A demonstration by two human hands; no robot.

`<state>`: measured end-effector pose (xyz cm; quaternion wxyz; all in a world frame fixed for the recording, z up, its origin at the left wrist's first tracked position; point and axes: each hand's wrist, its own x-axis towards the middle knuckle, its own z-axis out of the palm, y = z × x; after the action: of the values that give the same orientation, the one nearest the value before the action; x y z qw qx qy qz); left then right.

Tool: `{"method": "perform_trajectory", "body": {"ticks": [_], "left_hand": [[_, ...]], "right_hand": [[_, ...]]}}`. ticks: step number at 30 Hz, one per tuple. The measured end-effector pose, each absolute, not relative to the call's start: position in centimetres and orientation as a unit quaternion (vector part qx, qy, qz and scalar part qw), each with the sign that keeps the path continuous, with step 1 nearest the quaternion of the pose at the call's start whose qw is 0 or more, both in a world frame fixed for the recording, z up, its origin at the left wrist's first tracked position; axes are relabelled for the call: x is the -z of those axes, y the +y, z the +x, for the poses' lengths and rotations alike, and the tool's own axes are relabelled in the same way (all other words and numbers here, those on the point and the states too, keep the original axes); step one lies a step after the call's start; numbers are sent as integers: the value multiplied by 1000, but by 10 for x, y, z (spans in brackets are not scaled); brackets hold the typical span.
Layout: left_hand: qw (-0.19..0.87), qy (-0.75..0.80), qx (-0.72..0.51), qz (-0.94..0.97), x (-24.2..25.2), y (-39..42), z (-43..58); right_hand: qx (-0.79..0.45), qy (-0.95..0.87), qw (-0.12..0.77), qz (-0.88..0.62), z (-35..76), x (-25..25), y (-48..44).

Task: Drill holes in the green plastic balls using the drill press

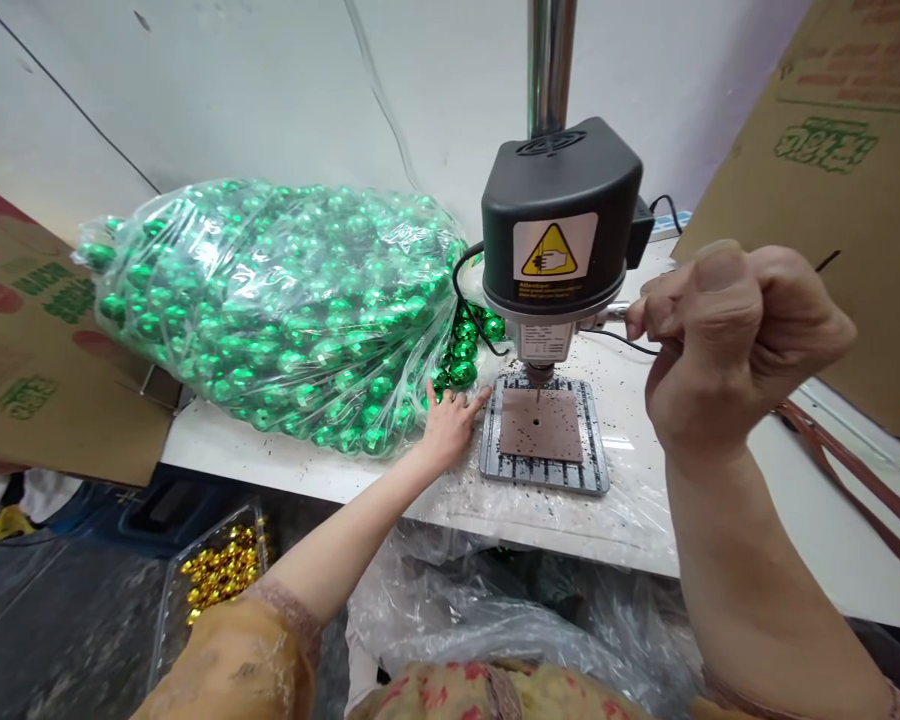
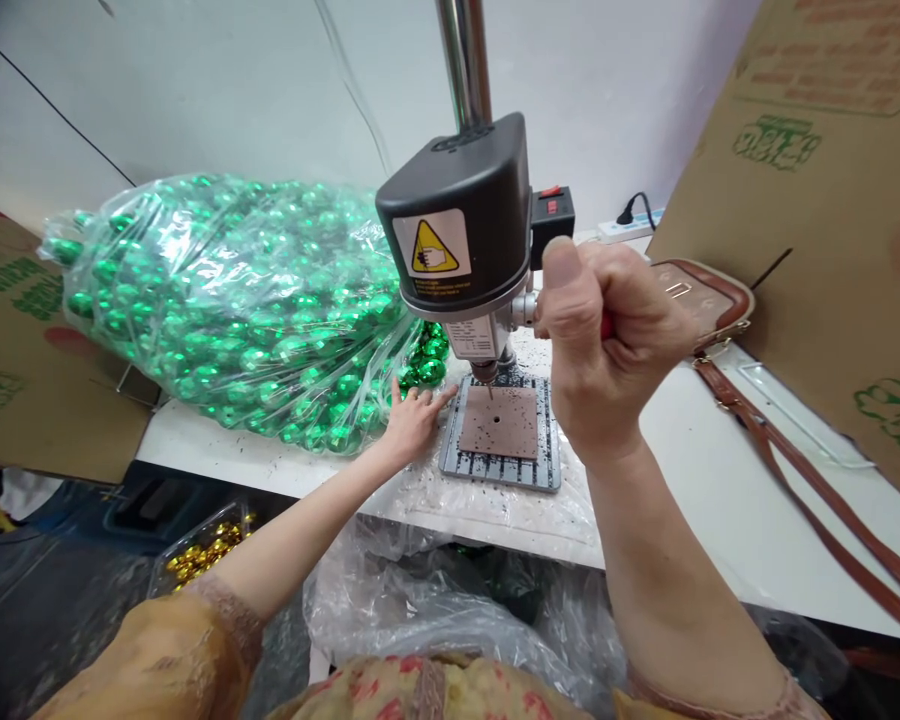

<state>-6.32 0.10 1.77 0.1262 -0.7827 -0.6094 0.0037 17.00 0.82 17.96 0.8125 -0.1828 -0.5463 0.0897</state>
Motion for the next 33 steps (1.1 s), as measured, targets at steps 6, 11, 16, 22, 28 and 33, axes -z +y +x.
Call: {"method": "perform_trajectory", "body": {"ticks": [6,11,16,22,28,33], "left_hand": [[139,-583,-40,-800,-18,-4,-66],[137,-573,-51,-806,-16,-18,-69],[167,-628,32,-759,-11,-29,-77],[141,-678,104,-714,-9,-21,-96],[121,-702,67,-698,-19,-13,-91],[169,-688,96,-699,-23,-3,-78]], "right_hand": [[-91,-548,814,-171,171,-179,9],[-98,-539,817,-180,170,-178,8],[-96,-530,823,-179,169,-176,9],[-99,-539,818,-178,169,-176,8],[-94,-551,810,-178,170,-177,6],[-91,-560,806,-172,172,-177,6]]}}
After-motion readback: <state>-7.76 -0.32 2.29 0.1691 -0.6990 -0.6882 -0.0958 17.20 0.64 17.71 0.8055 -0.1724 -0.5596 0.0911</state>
